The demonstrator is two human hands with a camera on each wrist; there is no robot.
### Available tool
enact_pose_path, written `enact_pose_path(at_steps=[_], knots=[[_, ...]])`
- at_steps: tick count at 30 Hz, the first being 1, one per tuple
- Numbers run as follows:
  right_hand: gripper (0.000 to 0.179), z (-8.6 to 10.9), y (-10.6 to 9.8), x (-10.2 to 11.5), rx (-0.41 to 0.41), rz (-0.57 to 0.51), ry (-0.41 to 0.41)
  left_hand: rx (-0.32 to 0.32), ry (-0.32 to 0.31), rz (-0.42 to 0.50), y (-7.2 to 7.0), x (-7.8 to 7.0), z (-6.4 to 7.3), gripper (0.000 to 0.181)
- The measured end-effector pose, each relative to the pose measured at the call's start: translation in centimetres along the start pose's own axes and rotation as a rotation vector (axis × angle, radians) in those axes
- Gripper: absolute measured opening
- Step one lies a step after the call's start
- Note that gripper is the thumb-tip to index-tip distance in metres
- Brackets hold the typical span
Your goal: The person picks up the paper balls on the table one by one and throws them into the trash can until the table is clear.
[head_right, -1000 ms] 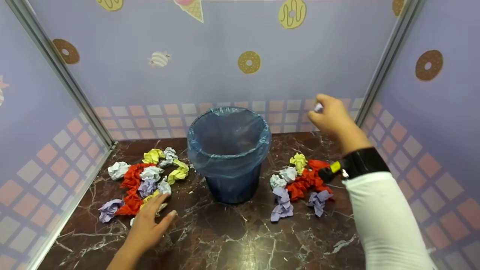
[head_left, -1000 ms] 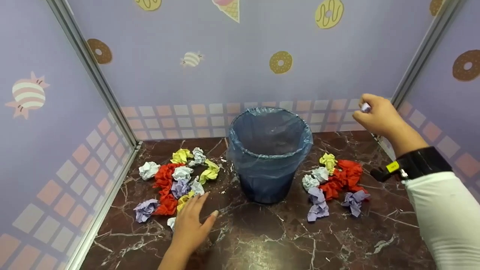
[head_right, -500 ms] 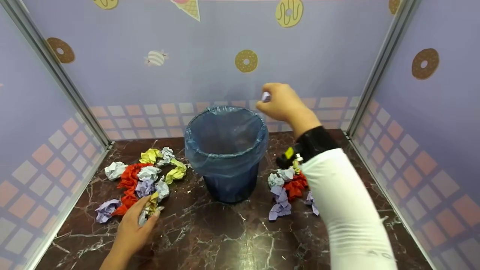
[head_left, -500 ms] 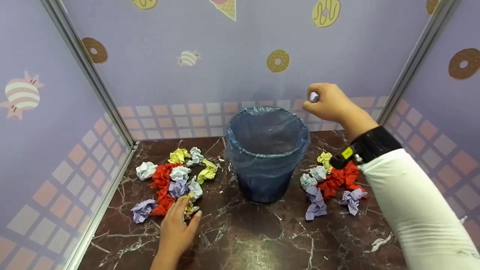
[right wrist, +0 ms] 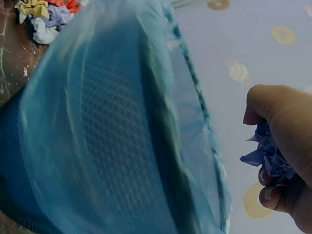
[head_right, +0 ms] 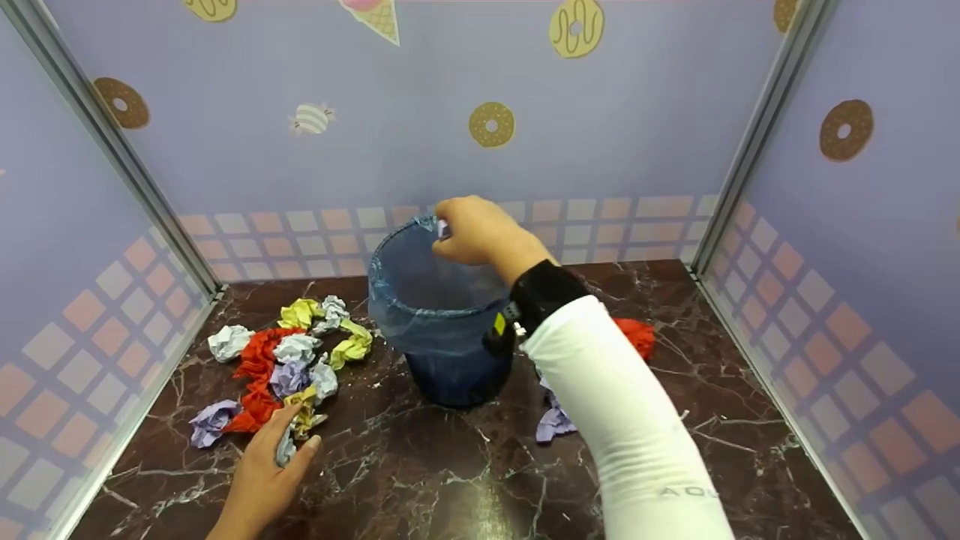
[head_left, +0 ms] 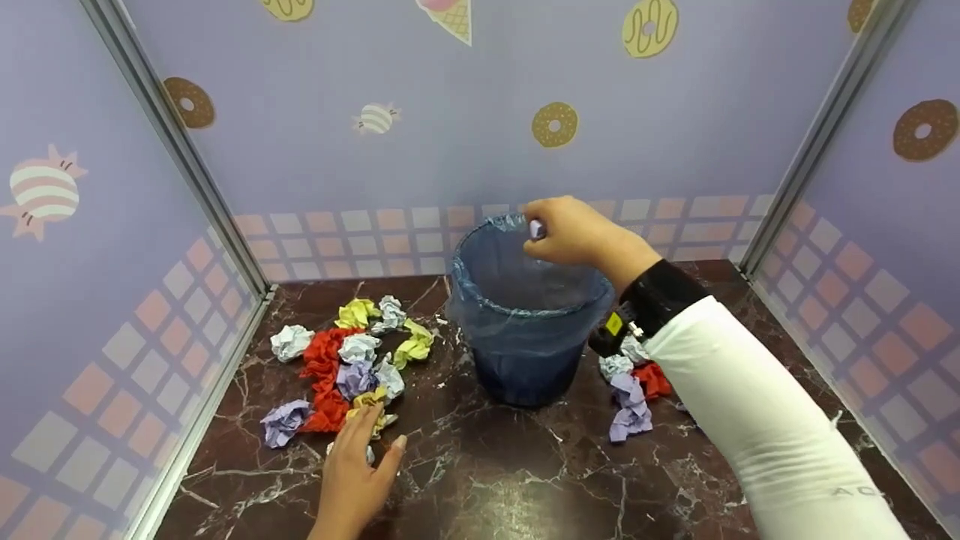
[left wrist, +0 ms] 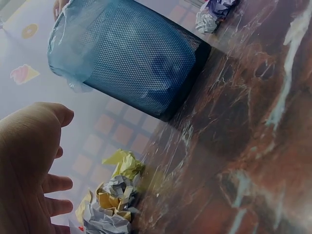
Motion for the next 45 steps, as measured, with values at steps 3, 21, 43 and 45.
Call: enact_pose_path(at_steps=[3, 21, 43, 45], knots=[[0.012, 0.0, 0.8, 1.0, 0.031, -0.019, -0.016, -0.019, 0.011, -0.003, 0.0, 0.1, 0.1, 0.065], [0.033, 0.6, 3.0, 1.7, 0.134, -0.094, 0.028, -0.012, 0.001, -0.008, -0.4, 0.4, 0.3, 0.064], [0.086, 3.0, 0.9, -1.2, 0.163, 0.029, 0.022, -0.012, 0.040, -0.002, 0.2, -1.5, 0.5, 0.065], [0.085, 3.5, 0.4, -2.1, 0.154, 0.032, 0.030, -0.011, 0.052, -0.003, 0.5, -2.0, 0.6, 0.064]])
Point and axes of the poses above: each hand's wrist, its own z-axis away from the middle knuckle, its own y-axis out of the palm, x = y × z, the point moved 9 cm from there along -z, towards the middle knuckle, and after that the axes turned 15 degrees about -x, right-handed, at the moved point
